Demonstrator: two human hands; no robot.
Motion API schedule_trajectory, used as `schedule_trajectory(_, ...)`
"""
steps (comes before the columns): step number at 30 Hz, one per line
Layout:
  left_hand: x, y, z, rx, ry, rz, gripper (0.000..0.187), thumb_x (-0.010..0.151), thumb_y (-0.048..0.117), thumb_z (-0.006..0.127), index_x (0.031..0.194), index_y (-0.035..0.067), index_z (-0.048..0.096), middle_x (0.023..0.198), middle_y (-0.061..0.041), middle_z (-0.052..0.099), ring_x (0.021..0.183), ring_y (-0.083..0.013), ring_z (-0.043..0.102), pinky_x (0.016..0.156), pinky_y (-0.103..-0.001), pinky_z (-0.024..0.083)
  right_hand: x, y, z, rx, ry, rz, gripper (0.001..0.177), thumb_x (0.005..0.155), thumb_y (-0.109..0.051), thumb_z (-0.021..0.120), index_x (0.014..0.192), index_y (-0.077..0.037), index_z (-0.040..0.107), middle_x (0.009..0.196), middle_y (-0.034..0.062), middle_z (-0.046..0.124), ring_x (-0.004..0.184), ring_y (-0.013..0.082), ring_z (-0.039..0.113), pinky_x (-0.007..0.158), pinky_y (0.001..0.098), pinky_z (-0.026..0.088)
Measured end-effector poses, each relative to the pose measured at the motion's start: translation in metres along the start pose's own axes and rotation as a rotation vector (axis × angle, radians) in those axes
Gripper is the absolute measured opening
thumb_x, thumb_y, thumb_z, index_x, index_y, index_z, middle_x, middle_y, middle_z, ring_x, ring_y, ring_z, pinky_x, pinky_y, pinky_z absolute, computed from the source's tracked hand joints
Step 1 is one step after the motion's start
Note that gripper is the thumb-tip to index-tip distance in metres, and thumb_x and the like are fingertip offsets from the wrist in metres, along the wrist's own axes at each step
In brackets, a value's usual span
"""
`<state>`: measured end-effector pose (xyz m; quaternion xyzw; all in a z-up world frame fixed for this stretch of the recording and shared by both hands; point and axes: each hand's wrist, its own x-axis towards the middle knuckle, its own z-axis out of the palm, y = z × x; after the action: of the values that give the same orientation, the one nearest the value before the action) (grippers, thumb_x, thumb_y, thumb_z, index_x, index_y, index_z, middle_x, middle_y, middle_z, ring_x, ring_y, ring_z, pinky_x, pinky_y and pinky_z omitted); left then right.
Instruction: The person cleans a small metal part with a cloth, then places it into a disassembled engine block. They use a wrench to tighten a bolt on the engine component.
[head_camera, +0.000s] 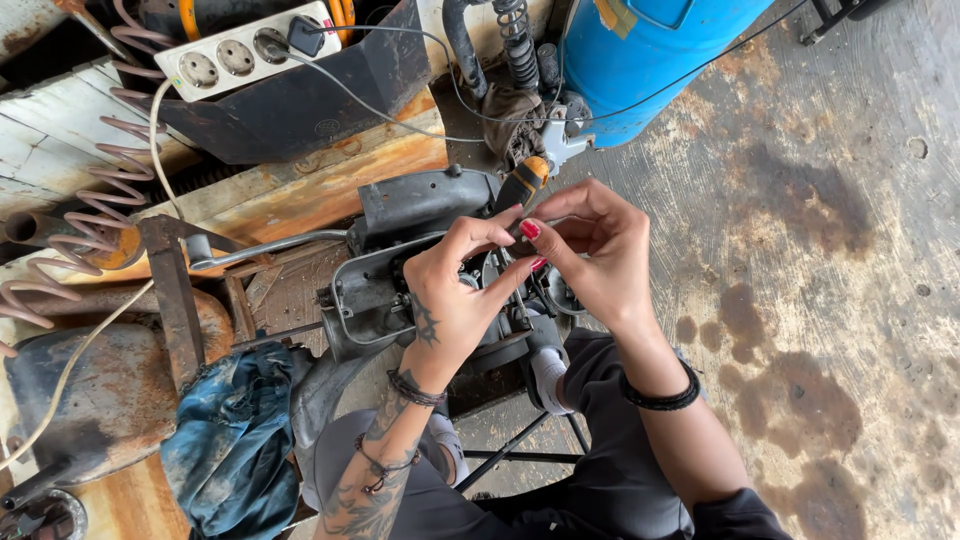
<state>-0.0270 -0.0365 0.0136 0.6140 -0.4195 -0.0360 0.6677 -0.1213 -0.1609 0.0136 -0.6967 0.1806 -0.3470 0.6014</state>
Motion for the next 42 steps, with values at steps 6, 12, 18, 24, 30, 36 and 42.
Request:
schedule_trajectory(6,0.011,0.015,-0.007,0.047,-0.02,0.141,0.024,0.083,0.009,0.085,0.085,0.007,0.061,0.109,-0.015,0.077,0.09,-0.0283,0.078,0.076,-0.036,0.063,0.008,-0.027,-0.01,-0.149,0.059,-0.057,0.013,0.093,0.009,0.074,0.104,0.004,0.071,0.087,0.0203,0.073,0.064,0.0229,0.073,0.061,0.0326,0.066)
schedule_trajectory(12,0.014,0.003,-0.035,0.184,-0.003,0.138,0.014,0.086,-0.002,0.082,0.085,0.006,0.071,0.089,-0.009,0.078,0.078,-0.0259,0.079,0.072,-0.03,0.062,-0.024,0.118,-0.115,0.086,0.263,0.273,0.015,0.103,0.005,0.057,0.116,0.004,0.064,0.104,0.0185,0.067,0.079,0.021,0.072,0.072,0.0297,0.068)
schedule_trajectory(18,0.011,-0.007,-0.049,0.392,-0.081,0.145,0.011,0.094,-0.004,0.071,0.095,0.006,0.076,0.088,-0.01,0.077,0.078,-0.0316,0.076,0.071,-0.037,0.06,-0.128,0.322,-0.189,0.563,0.506,0.812,0.018,0.097,0.002,0.059,0.114,-0.003,0.065,0.107,0.0076,0.07,0.098,0.02,0.073,0.089,0.0308,0.064)
schedule_trajectory(24,-0.013,-0.02,-0.05,0.52,-0.245,-0.001,0.007,0.096,0.0,0.068,0.102,-0.001,0.073,0.102,-0.012,0.075,0.09,-0.0229,0.074,0.088,-0.032,0.057,-0.172,0.471,-0.206,0.344,0.472,1.086,0.019,0.097,0.002,0.061,0.116,0.003,0.064,0.104,0.0207,0.072,0.1,0.0308,0.073,0.088,0.0363,0.062)
schedule_trajectory(30,-0.005,-0.024,-0.043,0.631,-0.24,-0.023,0.008,0.097,-0.002,0.066,0.101,-0.002,0.073,0.102,-0.013,0.075,0.093,-0.0232,0.074,0.089,-0.031,0.059,-0.194,0.573,-0.184,0.086,0.395,1.252,0.029,0.095,-0.006,0.056,0.121,-0.006,0.069,0.101,0.0136,0.073,0.09,0.0236,0.074,0.08,0.0353,0.062)
schedule_trajectory(36,0.006,-0.018,-0.052,0.667,-0.163,-0.095,0.011,0.098,-0.004,0.062,0.1,-0.002,0.072,0.103,-0.014,0.075,0.093,-0.0246,0.074,0.088,-0.033,0.058,-0.174,0.595,-0.158,-0.661,0.057,1.057,0.054,0.075,-0.003,0.049,0.112,-0.026,0.08,0.08,-0.0009,0.071,0.073,0.0191,0.075,0.076,0.0291,0.057)
schedule_trajectory(42,-0.004,-0.027,-0.07,0.682,-0.132,-0.106,0.008,0.097,0.003,0.066,0.102,0.001,0.072,0.104,-0.011,0.075,0.095,-0.0242,0.074,0.093,-0.036,0.059,-0.167,0.608,-0.144,-0.943,-0.166,0.747,0.051,0.078,-0.009,0.046,0.115,-0.016,0.079,0.105,0.0204,0.076,0.102,0.0469,0.066,0.092,0.0519,0.051)
